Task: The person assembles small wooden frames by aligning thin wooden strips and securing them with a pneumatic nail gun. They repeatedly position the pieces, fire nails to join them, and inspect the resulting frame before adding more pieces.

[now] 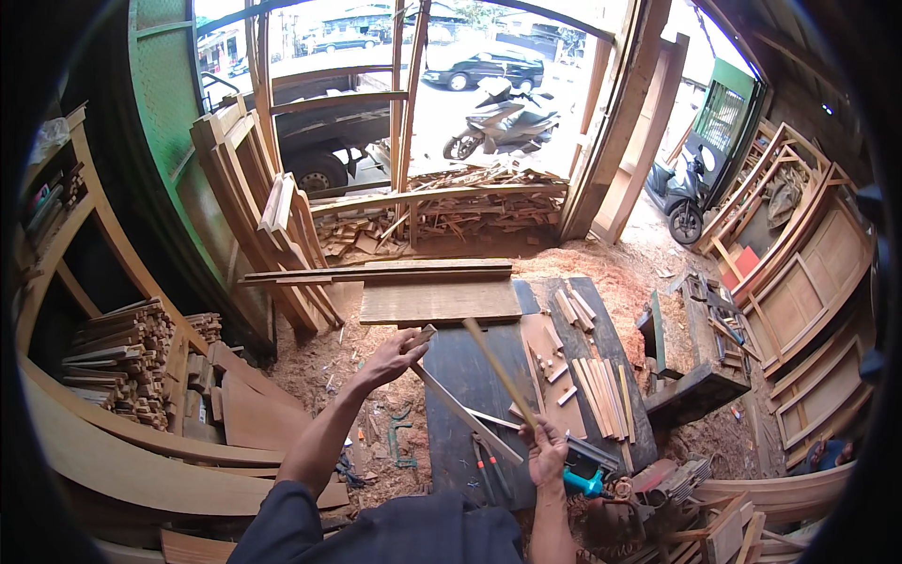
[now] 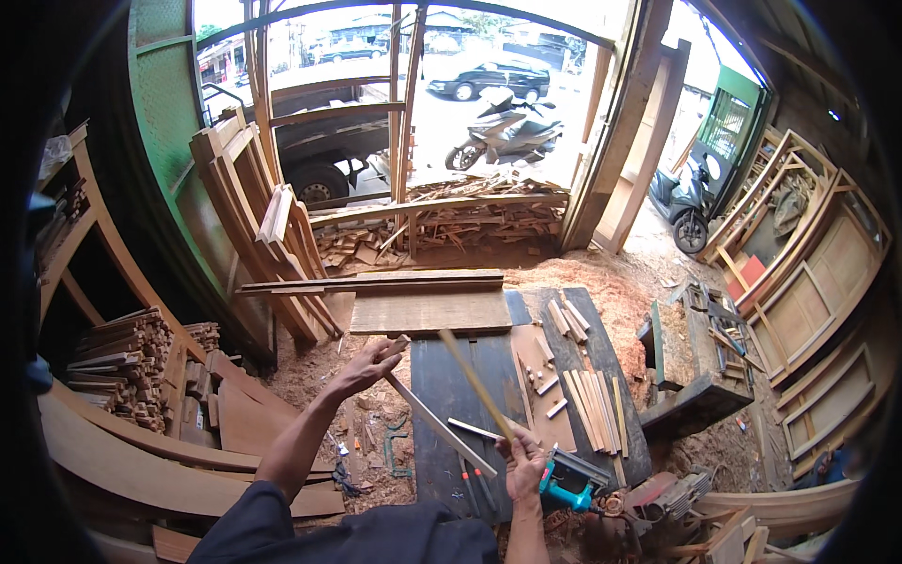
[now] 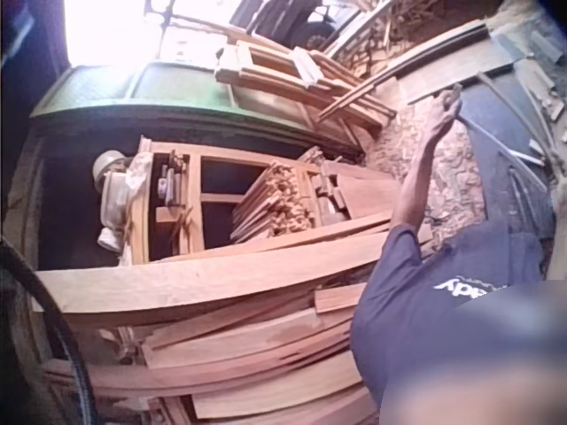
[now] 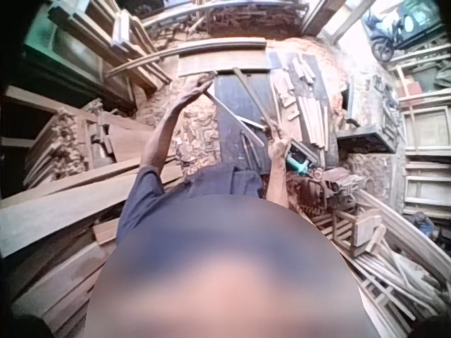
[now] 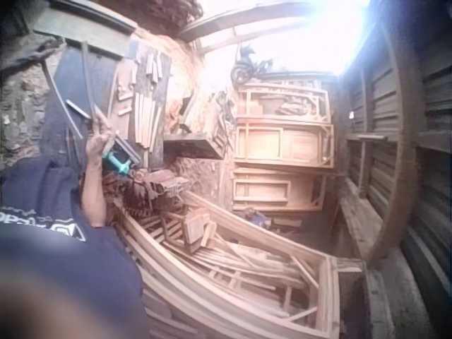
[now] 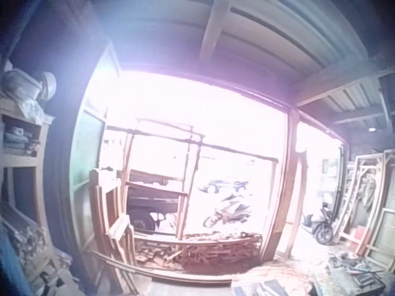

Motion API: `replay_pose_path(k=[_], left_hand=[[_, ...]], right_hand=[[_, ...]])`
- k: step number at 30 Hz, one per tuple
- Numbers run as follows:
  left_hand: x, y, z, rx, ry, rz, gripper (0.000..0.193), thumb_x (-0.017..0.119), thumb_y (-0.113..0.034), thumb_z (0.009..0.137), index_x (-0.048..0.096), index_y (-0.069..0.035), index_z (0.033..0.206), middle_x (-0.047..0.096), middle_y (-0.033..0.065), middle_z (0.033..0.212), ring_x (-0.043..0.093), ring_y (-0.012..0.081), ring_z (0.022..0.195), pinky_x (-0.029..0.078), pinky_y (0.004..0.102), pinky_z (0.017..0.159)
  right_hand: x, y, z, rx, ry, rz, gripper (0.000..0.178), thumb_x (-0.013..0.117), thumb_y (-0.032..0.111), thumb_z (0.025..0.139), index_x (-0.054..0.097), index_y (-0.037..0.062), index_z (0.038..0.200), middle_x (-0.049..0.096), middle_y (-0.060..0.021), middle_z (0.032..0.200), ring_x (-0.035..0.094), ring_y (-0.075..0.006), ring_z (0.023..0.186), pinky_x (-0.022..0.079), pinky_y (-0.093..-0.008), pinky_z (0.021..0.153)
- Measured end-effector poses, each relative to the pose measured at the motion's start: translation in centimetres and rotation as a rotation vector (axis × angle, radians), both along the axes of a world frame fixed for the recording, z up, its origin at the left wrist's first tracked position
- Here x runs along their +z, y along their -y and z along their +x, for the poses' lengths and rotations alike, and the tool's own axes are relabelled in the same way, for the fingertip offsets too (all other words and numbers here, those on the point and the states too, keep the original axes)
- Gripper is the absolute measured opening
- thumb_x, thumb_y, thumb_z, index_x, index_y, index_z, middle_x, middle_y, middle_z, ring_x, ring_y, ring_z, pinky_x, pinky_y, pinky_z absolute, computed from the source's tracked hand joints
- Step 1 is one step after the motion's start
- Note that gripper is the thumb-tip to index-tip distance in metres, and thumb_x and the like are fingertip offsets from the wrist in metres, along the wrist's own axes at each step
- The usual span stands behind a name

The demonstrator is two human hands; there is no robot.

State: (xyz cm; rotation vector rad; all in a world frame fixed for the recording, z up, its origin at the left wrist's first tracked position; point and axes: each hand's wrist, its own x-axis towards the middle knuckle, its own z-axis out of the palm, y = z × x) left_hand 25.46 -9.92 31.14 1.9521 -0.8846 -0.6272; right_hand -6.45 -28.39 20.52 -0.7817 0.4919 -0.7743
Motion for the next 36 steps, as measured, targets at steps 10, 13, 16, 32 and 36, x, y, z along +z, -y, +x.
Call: replay_pose_path(k=[10, 13, 16, 32, 36], left_hand=[[1.0, 0.8, 0.6, -0.146, 0.131, 0.096, 0.055, 0.063, -0.045, 0.095, 0.059, -0.005, 0.132, 0.065, 0.0198, 0.126, 0.063, 0.0304, 0.116, 0.051, 0.0397, 0.097], [1.6, 1.1, 0.6, -0.171, 0.217, 0.113, 0.045, 0.062, -0.034, 0.098, 0.058, -0.004, 0.132, 0.065, 0.0199, 0.125, 0.063, 0.0298, 0.115, 0.052, 0.039, 0.094], [1.6, 1.1, 0.3, -0.125, 0.149, 0.059, 0.046, 0.063, -0.033, 0.098, 0.055, -0.009, 0.136, 0.067, 0.0161, 0.125, 0.066, 0.0282, 0.111, 0.053, 0.0407, 0.095], [2.1, 1.3, 1.7, -0.271, -0.166, 0.039, 0.033, 0.08, -0.034, 0.082, 0.069, -0.006, 0.095, 0.068, 0.002, 0.083, 0.06, 0.0117, 0.077, 0.048, 0.0297, 0.072], [2.2, 1.7, 0.3, -0.259, 0.206, 0.215, 0.028, 0.078, -0.027, 0.083, 0.066, -0.001, 0.089, 0.064, 0.006, 0.077, 0.059, 0.0152, 0.071, 0.047, 0.0327, 0.066]], right_hand=[[-1.5, -2.5, -1.1, 0.196, 0.08, 0.315, 0.031, 0.053, 0.021, 0.104, 0.063, -0.0047, 0.119, 0.072, -0.0174, 0.106, 0.074, -0.0242, 0.093, 0.063, -0.0333, 0.082], [-1.5, -3.0, -0.8, 0.164, -0.047, 0.38, 0.038, 0.051, 0.03, 0.105, 0.064, -0.0032, 0.119, 0.074, -0.0162, 0.1, 0.074, -0.0208, 0.088, 0.064, -0.0306, 0.078], [-2.0, -3.6, -0.4, 0.183, -0.007, 0.399, 0.036, 0.054, 0.032, 0.103, 0.066, -0.0008, 0.113, 0.074, -0.0132, 0.091, 0.075, -0.0185, 0.082, 0.064, -0.0298, 0.073], [-8.2, -5.2, 2.5, 0.609, -0.27, 0.32, 0.024, 0.047, 0.026, 0.107, 0.057, 0.0063, 0.118, 0.057, -0.004, 0.088, 0.049, -0.0119, 0.062, 0.043, -0.0284, 0.061], [-10.8, -6.2, 4.4, 0.471, -0.321, 0.323, 0.024, 0.054, 0.03, 0.105, 0.059, 0.0076, 0.111, 0.058, -0.0013, 0.086, 0.054, -0.0104, 0.065, 0.046, -0.0285, 0.059]])
